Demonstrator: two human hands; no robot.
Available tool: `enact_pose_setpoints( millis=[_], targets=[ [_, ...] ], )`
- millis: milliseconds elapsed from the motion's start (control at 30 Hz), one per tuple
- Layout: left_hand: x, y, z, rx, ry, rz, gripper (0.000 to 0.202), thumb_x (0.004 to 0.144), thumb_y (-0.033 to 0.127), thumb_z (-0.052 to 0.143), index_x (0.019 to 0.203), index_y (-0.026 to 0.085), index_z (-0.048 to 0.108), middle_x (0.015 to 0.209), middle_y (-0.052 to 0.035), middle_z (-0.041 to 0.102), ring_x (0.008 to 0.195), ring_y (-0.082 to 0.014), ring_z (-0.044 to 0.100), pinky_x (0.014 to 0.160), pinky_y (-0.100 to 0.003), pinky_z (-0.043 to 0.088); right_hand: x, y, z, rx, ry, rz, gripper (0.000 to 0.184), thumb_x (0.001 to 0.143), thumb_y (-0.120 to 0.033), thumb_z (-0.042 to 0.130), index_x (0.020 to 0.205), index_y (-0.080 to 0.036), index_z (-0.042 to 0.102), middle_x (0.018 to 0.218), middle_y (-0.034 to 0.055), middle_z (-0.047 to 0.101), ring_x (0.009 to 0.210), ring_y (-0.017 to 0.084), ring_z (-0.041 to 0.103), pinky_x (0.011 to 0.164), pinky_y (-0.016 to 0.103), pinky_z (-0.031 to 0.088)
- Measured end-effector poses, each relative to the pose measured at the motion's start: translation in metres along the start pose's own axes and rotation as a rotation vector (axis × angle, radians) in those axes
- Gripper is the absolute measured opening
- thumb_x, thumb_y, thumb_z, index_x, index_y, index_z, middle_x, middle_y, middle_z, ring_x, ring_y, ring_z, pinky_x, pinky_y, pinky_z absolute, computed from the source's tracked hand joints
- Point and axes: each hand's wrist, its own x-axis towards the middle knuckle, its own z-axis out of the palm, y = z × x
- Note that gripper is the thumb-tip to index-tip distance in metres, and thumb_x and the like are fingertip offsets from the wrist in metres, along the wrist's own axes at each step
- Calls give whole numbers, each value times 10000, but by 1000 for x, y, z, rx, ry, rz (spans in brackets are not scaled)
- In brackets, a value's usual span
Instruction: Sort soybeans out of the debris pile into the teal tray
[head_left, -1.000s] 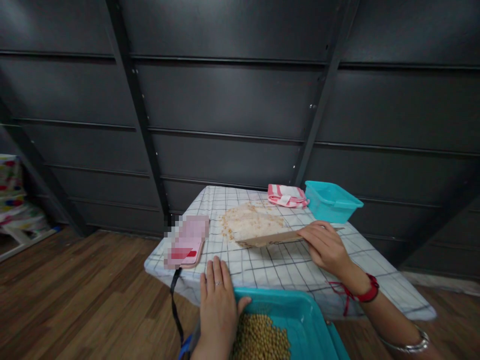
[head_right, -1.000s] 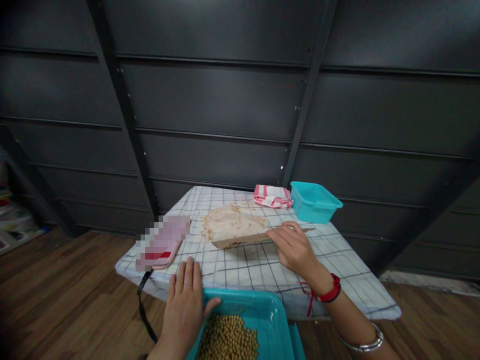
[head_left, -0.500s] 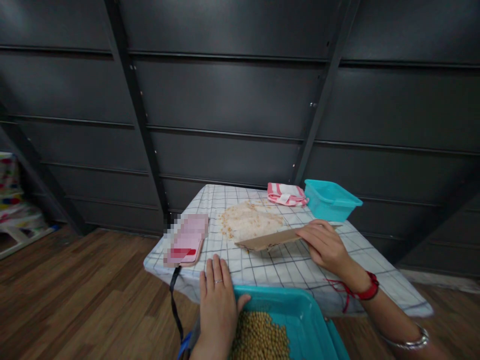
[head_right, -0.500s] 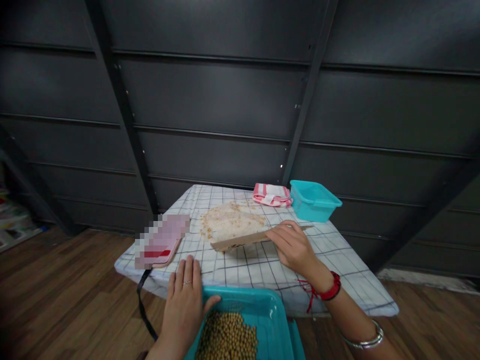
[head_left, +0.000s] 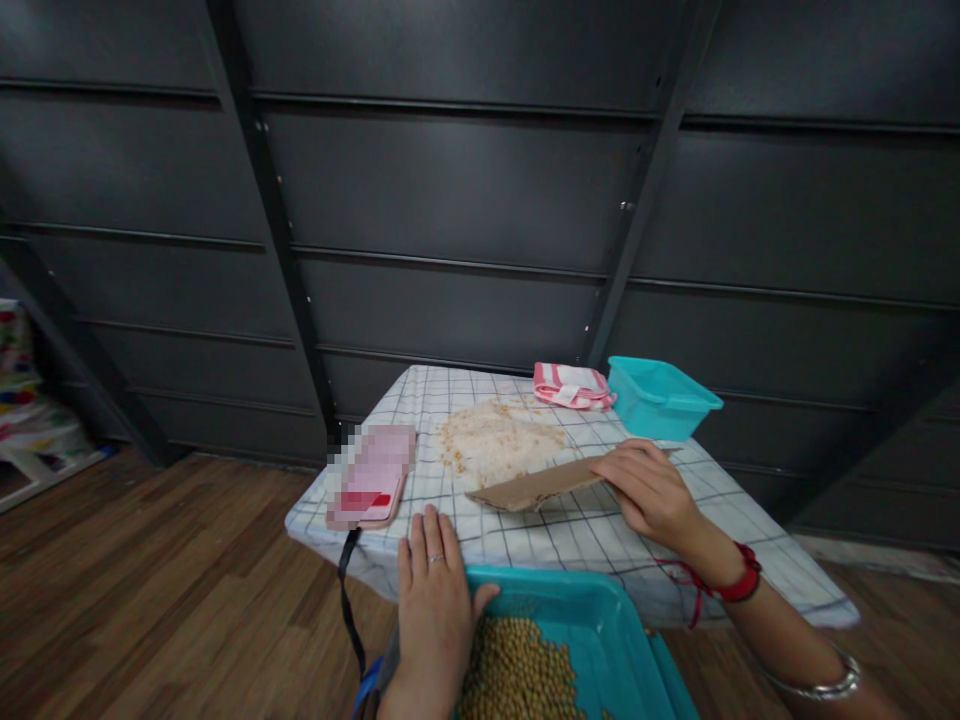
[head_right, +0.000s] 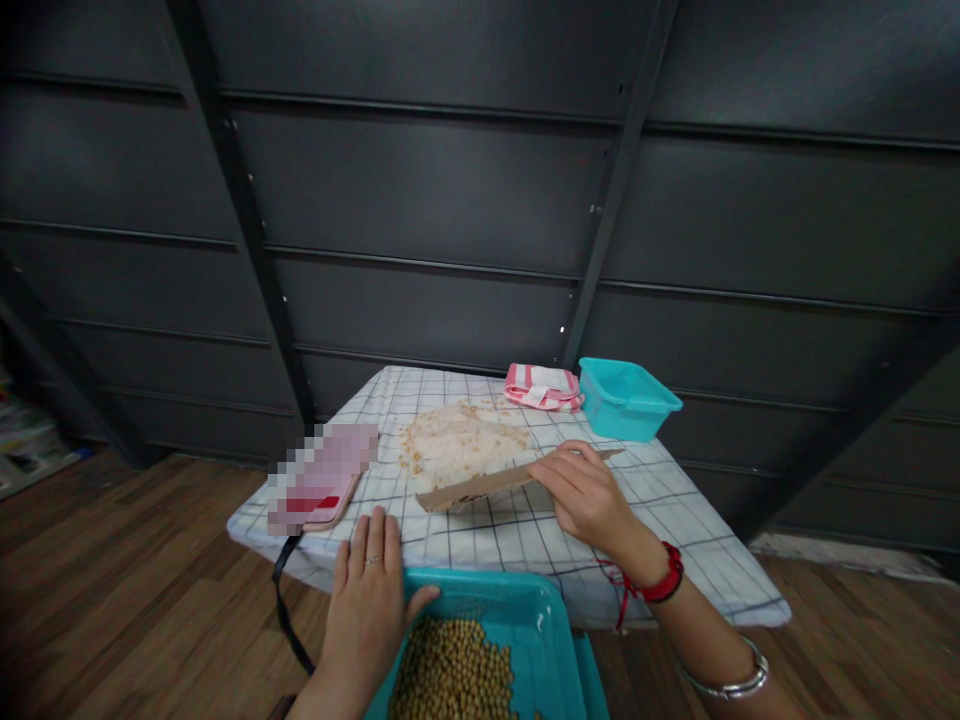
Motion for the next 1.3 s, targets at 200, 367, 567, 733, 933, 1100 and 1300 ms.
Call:
enact_pose_setpoints(
  millis=[200,367,567,733,933,1100,1300],
  targets=[
    [0,0,-1,-10,-10,6,768,649,550,522,1213,39,419,1304,-233,385,1202,-354,347,960,-496,336,2,1,1,-2,31,23,374,701,15,383,986,-183,524,766,45,627,704,163,578,679,367,456],
    [0,1,-2,-52,-18,-9,770,652,536,531,1218,29,407,1310,-238,376,1209,-355,334,970,-499,327,2,1,0,29,-5,16,385,692,22,383,985,-182,526,781,45,630,715,165,574,688,372,458],
    [1,2,-6,-6,-40,-11,798,635,538,550,1224,22,393,1305,-242,378,1206,-351,340,963,-490,341,2,-1,-4,36,13,-7,369,696,19,389,982,-169,528,785,52,631,721,163,572,687,361,456],
    [0,1,-4,0,-15,3,784,645,557,524,1219,36,408,1307,-235,382,1202,-350,349,957,-489,346,6,-1,-4,40,10,11,352,690,22,390,951,-162,539,775,52,630,709,163,567,693,357,450],
    [0,0,-2,-34,-18,-1,779,653,550,519,1222,31,404,1306,-242,379,1206,-353,341,961,-494,337,7,-1,-3,43,-26,14,384,695,18,365,973,-191,528,774,38,627,705,163,571,690,367,449],
    [-1,-1,2,-63,13,-9,758,672,565,479,1235,64,396,1324,-219,371,1221,-344,321,974,-501,316,7,-2,-8,79,-51,19,346,711,-1,375,961,-187,526,776,43,628,706,163,572,689,368,450],
    [0,0,0,-26,-19,-6,784,657,557,507,1224,26,398,1308,-238,381,1205,-355,341,967,-500,327,10,-6,-16,61,-75,-11,331,706,12,368,935,-178,512,747,36,626,683,152,568,689,354,456]
  ],
)
